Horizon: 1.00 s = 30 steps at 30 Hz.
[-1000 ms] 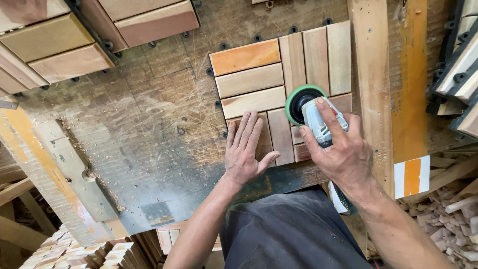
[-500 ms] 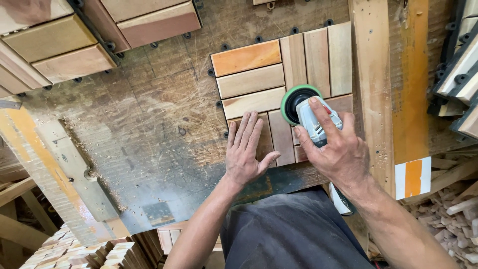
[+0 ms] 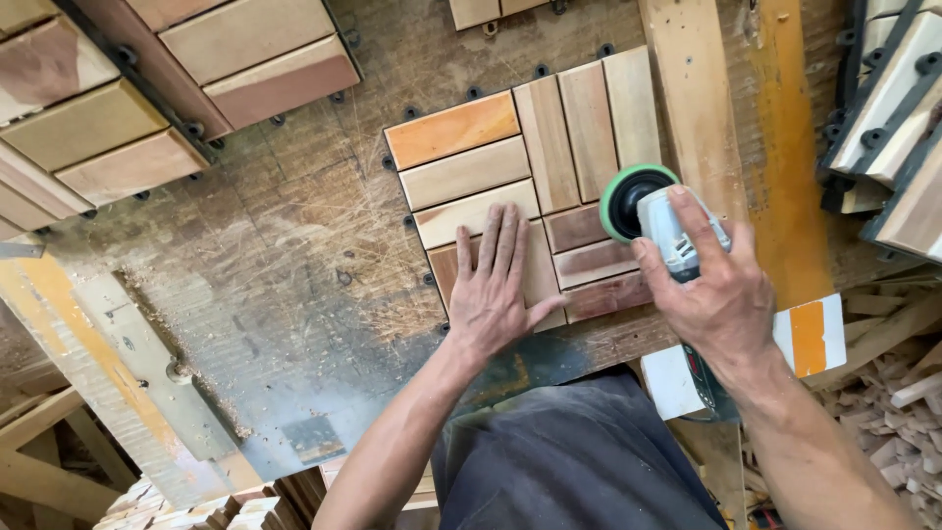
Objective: Sanding the surface of interlocking wooden floor tiles using a handheld orbital sander.
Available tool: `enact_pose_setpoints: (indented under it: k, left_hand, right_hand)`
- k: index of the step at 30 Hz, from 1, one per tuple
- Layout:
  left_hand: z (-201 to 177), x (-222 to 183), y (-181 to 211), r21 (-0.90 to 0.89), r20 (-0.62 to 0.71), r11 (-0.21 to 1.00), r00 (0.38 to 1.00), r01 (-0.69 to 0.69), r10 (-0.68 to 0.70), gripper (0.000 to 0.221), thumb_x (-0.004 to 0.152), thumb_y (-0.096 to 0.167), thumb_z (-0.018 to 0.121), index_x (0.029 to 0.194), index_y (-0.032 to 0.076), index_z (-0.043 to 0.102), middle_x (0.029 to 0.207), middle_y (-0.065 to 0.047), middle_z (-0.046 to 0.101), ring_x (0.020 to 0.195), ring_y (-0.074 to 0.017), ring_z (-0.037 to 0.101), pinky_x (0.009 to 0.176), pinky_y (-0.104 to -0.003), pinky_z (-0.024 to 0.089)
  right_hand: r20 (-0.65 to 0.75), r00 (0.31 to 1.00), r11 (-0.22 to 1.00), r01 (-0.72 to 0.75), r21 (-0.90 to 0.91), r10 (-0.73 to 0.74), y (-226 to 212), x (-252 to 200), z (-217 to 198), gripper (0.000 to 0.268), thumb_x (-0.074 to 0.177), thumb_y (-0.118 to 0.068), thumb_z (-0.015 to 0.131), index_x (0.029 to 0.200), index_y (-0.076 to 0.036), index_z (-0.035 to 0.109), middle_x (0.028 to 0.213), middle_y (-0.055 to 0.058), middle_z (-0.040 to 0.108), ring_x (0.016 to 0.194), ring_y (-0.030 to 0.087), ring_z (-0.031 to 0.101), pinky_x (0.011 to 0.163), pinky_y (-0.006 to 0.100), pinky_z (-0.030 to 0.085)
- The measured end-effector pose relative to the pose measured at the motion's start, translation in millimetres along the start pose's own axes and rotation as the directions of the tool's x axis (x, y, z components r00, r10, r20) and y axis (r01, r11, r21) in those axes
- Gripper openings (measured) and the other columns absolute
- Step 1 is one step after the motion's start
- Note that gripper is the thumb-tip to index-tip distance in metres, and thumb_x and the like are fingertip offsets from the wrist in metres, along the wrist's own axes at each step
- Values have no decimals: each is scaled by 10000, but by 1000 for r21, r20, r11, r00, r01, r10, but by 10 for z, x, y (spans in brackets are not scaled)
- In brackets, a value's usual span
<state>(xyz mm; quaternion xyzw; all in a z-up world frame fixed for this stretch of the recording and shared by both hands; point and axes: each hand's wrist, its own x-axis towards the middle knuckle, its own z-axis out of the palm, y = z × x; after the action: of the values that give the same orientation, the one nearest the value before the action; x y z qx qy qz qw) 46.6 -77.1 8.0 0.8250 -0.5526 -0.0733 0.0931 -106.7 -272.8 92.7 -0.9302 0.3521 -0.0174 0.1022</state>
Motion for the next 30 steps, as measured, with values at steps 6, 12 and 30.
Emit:
enact_pose_setpoints:
  k: [6, 12, 30]
  left_hand:
    - [122, 613, -201, -12, 20, 996, 996, -83, 83, 695, 1151, 572, 348, 1670, 123, 238, 1729, -94, 186, 1606, -286, 134, 1280, -605, 24]
    - [-79, 1184, -85, 21, 257, 993, 960, -119, 110, 916, 1085, 819, 319, 1681, 166, 81, 1747, -111, 57, 1610, -323, 32, 1266, -646, 4]
    - [-36, 884, -651, 29, 150, 999, 988, 14, -18, 897, 1054, 834, 328, 1693, 225, 169, 1738, -86, 86, 1600, -293, 37, 1264, -620, -19]
  right_hand:
    - [12, 992, 992, -128, -13, 129, 198, -310, -76, 626, 956, -478, 774, 1525, -257, 636, 1009, 146, 531, 659, 468, 626, 534, 602, 555]
    - [67, 997, 999, 40, 37, -43, 197, -888, 68, 736, 964, -562, 705, 1602, -284, 463, 992, 195, 545, 505, 156, 416, 351, 271, 491]
    - [9, 989, 989, -147, -3, 147, 144, -362, -61, 733, 947, -454, 832, 1597, -233, 574, 1014, 189, 540, 605, 385, 603, 448, 516, 549]
